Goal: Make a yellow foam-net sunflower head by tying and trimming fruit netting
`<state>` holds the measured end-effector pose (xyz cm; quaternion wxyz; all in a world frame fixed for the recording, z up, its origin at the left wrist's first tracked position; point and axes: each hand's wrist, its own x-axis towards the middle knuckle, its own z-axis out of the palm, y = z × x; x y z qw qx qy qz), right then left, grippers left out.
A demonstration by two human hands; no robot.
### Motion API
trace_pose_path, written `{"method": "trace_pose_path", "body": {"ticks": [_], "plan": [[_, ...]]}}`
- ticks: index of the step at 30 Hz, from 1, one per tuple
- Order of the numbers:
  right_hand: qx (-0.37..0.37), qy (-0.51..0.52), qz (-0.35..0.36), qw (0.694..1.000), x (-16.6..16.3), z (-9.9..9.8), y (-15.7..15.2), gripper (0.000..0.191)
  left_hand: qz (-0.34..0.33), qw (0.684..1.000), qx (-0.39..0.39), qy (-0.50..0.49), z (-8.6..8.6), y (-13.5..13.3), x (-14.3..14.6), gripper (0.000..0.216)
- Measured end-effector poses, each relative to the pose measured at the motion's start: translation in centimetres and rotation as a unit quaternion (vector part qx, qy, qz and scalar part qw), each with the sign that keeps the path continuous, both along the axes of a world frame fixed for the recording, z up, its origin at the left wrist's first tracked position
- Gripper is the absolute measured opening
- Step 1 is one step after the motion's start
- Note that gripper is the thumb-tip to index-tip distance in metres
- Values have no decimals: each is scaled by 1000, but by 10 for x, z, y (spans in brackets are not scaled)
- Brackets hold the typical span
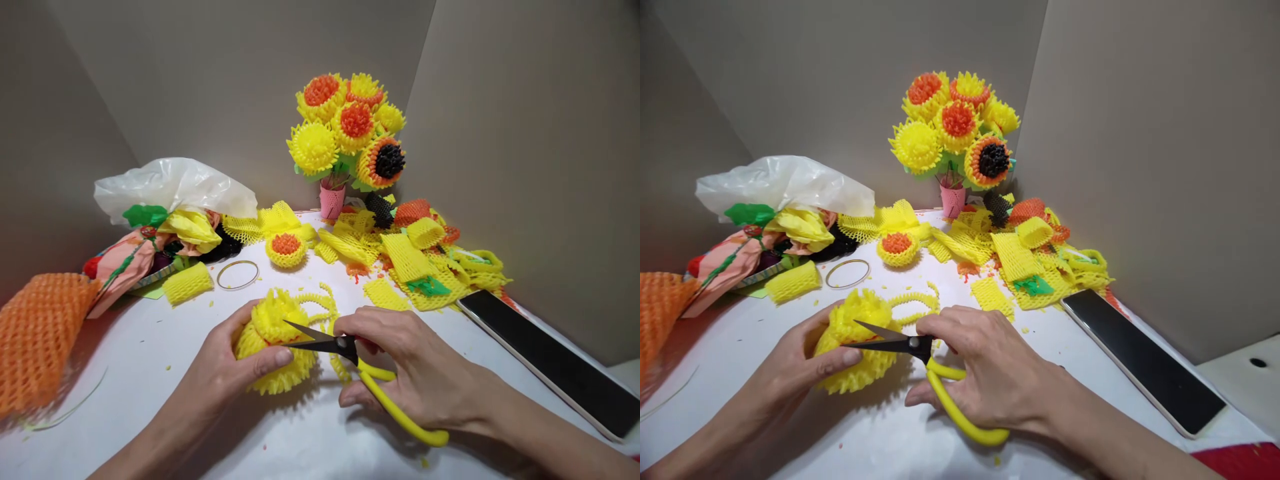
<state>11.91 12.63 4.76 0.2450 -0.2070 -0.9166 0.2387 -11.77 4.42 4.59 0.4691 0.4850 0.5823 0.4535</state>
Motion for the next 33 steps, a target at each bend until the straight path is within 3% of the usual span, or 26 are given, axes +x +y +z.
{"method": "trace_pose_path", "body": {"ticks": [3,11,27,33], "plan": [[22,2,12,1000,1,-3,1,46,-13,999,10,30,1,1,1,45],[27,-49,11,998,0,-7,0,45,2,988,28,149,-3,-2,6,41],[3,-48,-8,999,-2,-13,-2,19,6,986,-1,167,-6,3,10,43],[14,-70,-27,997,-3,-13,-4,25,-6,988,-12,152,-1,2,11,42]]}}
